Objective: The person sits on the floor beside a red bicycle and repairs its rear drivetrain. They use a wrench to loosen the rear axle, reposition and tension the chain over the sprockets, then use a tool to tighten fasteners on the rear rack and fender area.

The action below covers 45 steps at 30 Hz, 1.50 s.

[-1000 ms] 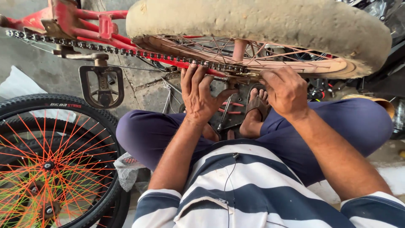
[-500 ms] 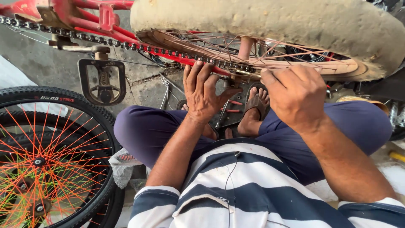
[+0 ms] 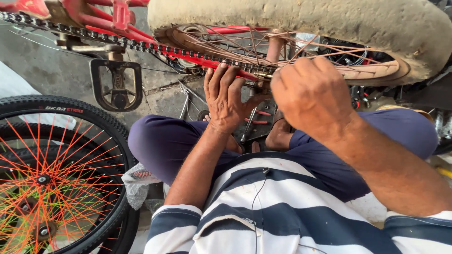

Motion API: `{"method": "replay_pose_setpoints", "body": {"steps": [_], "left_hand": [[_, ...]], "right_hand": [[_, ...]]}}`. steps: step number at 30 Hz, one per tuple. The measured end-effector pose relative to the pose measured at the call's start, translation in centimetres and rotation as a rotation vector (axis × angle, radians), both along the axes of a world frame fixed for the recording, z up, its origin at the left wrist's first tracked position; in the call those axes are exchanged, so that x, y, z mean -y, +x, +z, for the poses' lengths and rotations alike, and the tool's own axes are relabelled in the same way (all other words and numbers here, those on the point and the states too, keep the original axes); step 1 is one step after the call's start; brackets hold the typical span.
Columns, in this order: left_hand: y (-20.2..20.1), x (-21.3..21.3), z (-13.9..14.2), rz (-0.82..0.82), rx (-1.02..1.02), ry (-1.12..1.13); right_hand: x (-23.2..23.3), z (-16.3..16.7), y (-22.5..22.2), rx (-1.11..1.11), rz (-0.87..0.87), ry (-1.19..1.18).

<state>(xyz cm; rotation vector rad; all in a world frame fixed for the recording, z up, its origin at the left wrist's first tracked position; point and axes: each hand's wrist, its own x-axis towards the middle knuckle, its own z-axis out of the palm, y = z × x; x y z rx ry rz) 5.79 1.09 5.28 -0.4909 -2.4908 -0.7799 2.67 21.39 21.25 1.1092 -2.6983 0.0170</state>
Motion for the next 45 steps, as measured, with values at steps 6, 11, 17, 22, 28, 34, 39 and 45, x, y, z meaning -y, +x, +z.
{"method": "replay_pose_setpoints", "body": {"steps": [6, 11, 17, 22, 28, 34, 39, 45], "left_hand": [[0.0, 0.0, 0.3, 0.012, -0.003, -0.016], [0.1, -0.3, 0.2, 0.029, -0.020, -0.021], [0.0, -0.6, 0.2, 0.045, -0.013, -0.038], [-0.3, -0.7, 0.6, 0.039, -0.057, -0.047], [0.0, -1.1, 1.1, 0.056, -0.046, -0.068], [0.0, -0.9, 0.8, 0.063, -0.042, -0.094], [-0.1, -0.8, 0.4, 0.065, -0.037, -0.092], [-0.2, -0.9, 0.4, 0.061, -0.058, -0.105]], "right_hand": [[-4.3, -4.2, 1.7, 0.011, -0.084, -0.318], [-5.3, -10.2, 3.8, 0.062, -0.187, -0.597], [-5.0, -16.1, 3.4, 0.139, -0.270, -0.795], [-4.0, -18.9, 3.4, 0.271, -0.305, -0.897], [-3.4, -19.4, 3.0, 0.337, -0.315, -0.938], [-5.8, -17.0, 3.5, 0.359, -0.319, -0.811], [-8.5, -14.4, 4.7, 0.579, -0.328, -0.798], [-11.0, -14.2, 2.4, 1.378, -0.538, -1.081]]}}
